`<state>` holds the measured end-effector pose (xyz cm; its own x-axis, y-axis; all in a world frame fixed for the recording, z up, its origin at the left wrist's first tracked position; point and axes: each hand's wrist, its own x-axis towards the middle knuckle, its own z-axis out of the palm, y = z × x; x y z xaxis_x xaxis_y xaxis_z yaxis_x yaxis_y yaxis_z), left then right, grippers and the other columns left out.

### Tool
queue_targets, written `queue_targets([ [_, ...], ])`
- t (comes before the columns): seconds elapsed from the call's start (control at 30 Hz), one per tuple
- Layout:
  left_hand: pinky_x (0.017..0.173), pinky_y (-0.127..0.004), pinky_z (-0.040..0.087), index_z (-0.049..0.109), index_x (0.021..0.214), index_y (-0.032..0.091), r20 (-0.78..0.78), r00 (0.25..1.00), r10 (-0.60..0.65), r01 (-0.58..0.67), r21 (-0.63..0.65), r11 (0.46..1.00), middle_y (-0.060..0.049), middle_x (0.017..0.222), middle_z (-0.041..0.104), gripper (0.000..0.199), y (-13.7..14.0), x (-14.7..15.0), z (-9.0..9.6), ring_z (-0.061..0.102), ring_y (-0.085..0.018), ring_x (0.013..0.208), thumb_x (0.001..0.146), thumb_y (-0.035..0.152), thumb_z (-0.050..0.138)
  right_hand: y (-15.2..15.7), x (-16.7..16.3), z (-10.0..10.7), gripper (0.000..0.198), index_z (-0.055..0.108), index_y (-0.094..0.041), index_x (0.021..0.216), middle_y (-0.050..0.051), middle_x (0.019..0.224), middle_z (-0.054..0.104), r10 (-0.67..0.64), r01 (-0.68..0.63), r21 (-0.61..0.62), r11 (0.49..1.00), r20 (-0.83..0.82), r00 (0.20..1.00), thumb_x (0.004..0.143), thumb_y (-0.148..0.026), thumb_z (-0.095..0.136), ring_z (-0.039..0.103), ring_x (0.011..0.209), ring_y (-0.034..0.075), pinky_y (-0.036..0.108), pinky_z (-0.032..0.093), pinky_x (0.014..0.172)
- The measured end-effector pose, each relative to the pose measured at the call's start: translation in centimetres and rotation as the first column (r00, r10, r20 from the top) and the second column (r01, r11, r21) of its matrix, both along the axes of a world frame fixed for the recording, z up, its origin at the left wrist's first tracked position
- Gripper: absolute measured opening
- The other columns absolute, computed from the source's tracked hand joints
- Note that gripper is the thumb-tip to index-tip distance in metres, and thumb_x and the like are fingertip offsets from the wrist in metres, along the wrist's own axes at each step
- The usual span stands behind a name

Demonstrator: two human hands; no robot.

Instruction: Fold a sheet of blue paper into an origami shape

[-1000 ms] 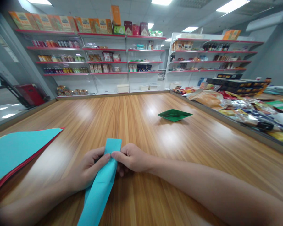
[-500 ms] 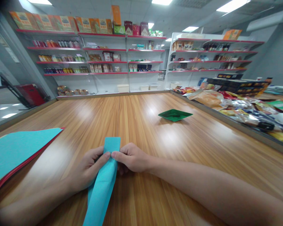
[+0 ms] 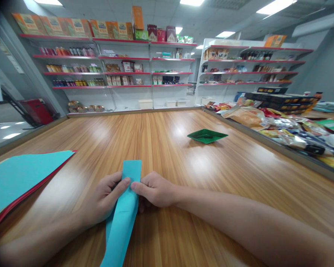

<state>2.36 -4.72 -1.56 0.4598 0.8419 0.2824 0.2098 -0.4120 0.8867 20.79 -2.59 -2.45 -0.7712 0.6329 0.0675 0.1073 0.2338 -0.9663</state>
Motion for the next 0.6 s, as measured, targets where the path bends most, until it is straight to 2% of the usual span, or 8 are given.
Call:
queue_targets([
  [0.23, 0.050, -0.022, 0.042, 0.054, 0.074, 0.013, -0.032, 0.999, -0.005, 0.006, 0.034, 0.999, -0.003, 0.062, 0.057, 0.034, -0.06, -0.10, -0.05, 0.053, -0.012, 0.054, 0.093, 0.039, 0.042, 0.10, 0.20, -0.04, 0.063, 0.057, -0.010, 0.057, 0.003, 0.050, 0.056, 0.021, -0.022, 0.053, 0.998, 0.017, 1.000, 0.089, -0.061, 0.036, 0.048, 0.042, 0.007, 0.016, 0.035, 0.037],
  [0.4, 0.048, -0.020, 0.039, 0.051, 0.070, 0.014, -0.015, 0.999, 0.043, -0.042, 0.051, 0.998, 0.000, 0.061, 0.051, 0.035, -0.02, -0.10, 0.03, 0.048, -0.011, 0.054, 0.092, 0.040, 0.043, 0.17, 0.38, -0.24, 0.055, 0.059, -0.010, 0.062, 0.003, 0.055, 0.058, 0.073, -0.078, 0.150, 0.986, 0.040, 0.997, 0.088, -0.055, 0.045, 0.051, 0.048, 0.007, 0.016, 0.037, 0.042],
  [0.47, 0.048, -0.020, 0.040, 0.052, 0.071, 0.015, -0.005, 1.000, 0.021, -0.021, 0.023, 1.000, 0.000, 0.061, 0.052, 0.034, -0.01, -0.13, 0.04, 0.049, -0.011, 0.053, 0.092, 0.040, 0.044, 0.10, 0.36, -0.23, 0.056, 0.059, -0.009, 0.062, 0.003, 0.055, 0.058, 0.083, -0.087, 0.117, 0.989, 0.040, 0.996, 0.088, -0.056, 0.045, 0.052, 0.048, 0.008, 0.016, 0.037, 0.042],
  [0.6, 0.049, -0.022, 0.043, 0.053, 0.076, 0.015, 0.048, 0.998, -0.036, 0.039, -0.059, 0.997, -0.002, 0.063, 0.058, 0.033, 0.02, -0.16, 0.05, 0.054, -0.012, 0.054, 0.092, 0.041, 0.044, -0.14, 0.09, -0.20, 0.065, 0.056, -0.010, 0.056, 0.003, 0.048, 0.054, 0.015, -0.015, -0.053, 0.998, -0.004, 1.000, 0.089, -0.062, 0.035, 0.048, 0.041, 0.008, 0.018, 0.036, 0.038],
])
